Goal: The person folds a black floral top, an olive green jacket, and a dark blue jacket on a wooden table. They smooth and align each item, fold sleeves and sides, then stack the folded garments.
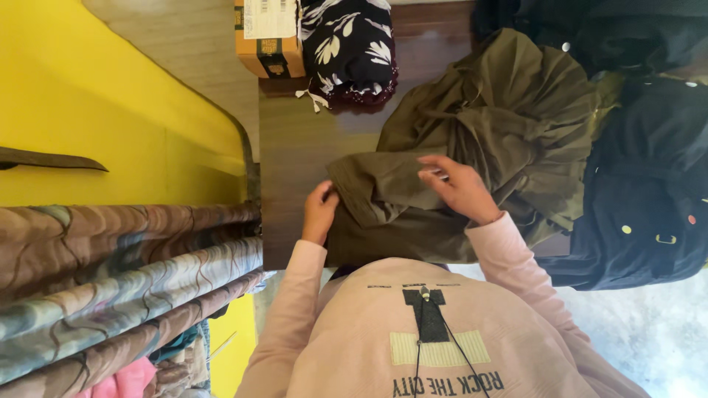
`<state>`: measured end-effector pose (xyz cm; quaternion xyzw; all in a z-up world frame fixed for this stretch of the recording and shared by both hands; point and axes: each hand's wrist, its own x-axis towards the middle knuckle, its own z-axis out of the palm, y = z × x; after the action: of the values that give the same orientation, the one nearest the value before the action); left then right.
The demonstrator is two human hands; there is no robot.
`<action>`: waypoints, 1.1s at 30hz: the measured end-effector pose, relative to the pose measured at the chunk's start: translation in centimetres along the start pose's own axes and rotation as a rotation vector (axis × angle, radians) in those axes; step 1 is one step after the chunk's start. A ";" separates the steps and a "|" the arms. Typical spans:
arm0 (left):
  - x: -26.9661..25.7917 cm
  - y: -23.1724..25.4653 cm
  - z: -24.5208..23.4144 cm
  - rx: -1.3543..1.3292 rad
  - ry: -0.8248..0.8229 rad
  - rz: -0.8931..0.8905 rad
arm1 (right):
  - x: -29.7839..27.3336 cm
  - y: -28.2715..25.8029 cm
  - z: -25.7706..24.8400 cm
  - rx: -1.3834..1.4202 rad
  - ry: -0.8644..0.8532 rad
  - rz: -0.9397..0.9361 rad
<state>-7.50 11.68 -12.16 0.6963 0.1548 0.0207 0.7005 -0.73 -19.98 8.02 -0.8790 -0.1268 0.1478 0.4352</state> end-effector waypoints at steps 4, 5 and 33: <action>0.9 2.7 0.0 0.682 0.028 0.176 | 0.9 4.0 1.1 -0.446 -0.026 -0.054; 0.8 3.4 0.9 0.797 -0.014 0.197 | 1.0 5.1 1.6 -0.555 -0.055 -0.099; 1.0 6.4 3.5 0.945 -0.018 0.303 | 2.6 3.3 0.4 -0.558 0.420 -0.373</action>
<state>-4.47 8.72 -6.15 0.9526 0.0382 0.0441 0.2987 1.84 -20.68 4.77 -0.9365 -0.2276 -0.1571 0.2154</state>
